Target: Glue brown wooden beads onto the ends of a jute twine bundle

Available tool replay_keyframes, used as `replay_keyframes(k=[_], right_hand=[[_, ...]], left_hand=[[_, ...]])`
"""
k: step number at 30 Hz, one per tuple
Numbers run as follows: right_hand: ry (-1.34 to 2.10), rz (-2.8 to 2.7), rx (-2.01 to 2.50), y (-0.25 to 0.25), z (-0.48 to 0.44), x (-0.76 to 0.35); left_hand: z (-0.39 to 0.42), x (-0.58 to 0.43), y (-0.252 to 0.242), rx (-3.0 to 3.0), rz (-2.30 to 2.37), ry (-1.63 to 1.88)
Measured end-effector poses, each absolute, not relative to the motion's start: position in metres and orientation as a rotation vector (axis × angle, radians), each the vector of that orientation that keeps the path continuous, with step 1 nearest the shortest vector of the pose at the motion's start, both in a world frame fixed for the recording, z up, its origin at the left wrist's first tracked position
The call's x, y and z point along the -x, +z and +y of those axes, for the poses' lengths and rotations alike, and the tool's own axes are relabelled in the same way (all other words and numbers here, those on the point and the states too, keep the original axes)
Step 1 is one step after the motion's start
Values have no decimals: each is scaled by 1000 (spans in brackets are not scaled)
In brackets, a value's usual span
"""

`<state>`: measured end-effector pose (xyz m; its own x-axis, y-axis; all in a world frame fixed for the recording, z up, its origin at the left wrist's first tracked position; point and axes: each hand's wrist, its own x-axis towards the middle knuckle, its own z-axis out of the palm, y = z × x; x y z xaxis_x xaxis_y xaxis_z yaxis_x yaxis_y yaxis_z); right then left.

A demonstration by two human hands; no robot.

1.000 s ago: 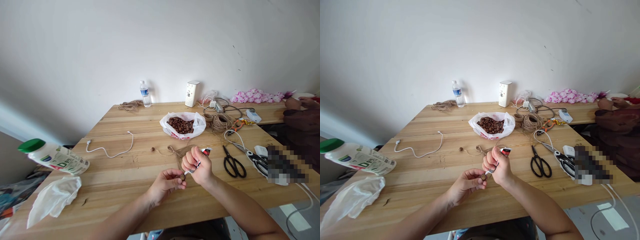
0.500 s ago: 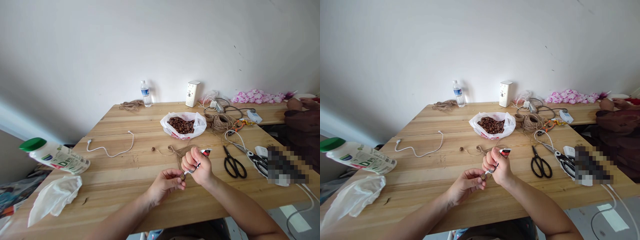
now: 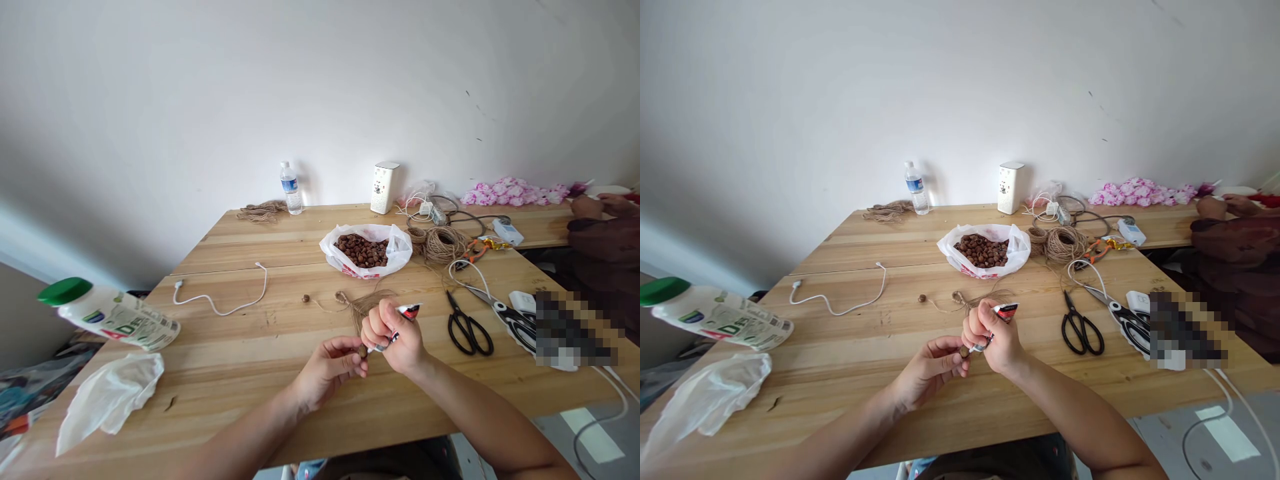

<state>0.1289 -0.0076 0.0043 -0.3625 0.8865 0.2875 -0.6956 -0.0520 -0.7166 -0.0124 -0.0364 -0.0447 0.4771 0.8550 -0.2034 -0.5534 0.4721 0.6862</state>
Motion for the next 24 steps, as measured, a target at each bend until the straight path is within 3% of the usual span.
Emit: replay_keyframes(k=[24], right_hand=[[1673,-989,291,6,-11,-128]], left_hand=[[-37,11,-40,-603,603,912]])
